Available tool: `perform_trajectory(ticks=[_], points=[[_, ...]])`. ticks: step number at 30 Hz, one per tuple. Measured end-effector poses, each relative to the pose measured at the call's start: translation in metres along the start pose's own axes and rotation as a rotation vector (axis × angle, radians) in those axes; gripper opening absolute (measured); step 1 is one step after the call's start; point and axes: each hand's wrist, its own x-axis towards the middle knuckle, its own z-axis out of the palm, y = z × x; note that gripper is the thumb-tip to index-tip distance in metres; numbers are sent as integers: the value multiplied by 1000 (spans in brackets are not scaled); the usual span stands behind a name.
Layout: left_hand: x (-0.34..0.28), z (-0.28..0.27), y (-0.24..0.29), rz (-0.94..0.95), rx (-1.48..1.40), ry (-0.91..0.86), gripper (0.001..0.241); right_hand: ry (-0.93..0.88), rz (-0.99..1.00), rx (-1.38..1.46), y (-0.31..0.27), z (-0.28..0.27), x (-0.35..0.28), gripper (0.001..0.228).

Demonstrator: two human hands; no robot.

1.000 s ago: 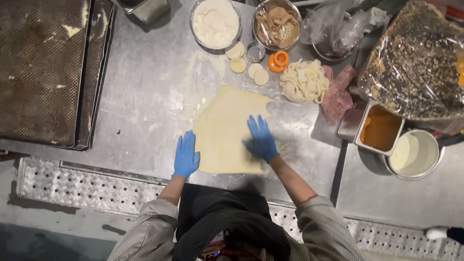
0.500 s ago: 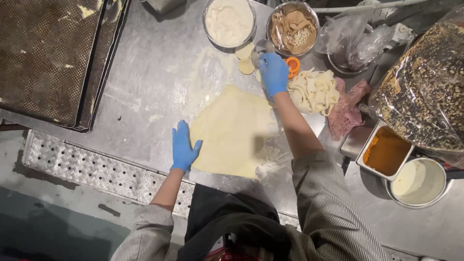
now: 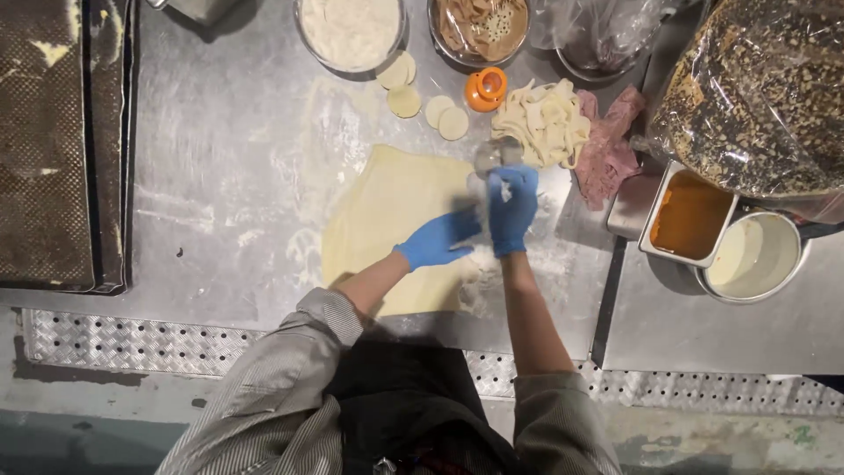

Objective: Cutting circular pieces of dough from a flattened sheet and placing them onto a baking tray.

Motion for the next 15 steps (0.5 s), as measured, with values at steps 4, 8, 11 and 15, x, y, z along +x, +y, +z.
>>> perform_trajectory(ticks=[4, 8, 11, 15], points=[[6, -53, 13, -238, -24, 657, 83, -88, -186, -71, 10, 33, -22, 18], [33, -81, -17, -225, 1, 437, 86, -82, -130, 76, 34, 66, -57, 38], [32, -71, -27, -176, 39, 311, 78, -66, -26, 247, 58, 77, -70, 61], [33, -83, -16, -189, 49, 349, 81, -115, 208, 458, 64, 72, -72, 67]])
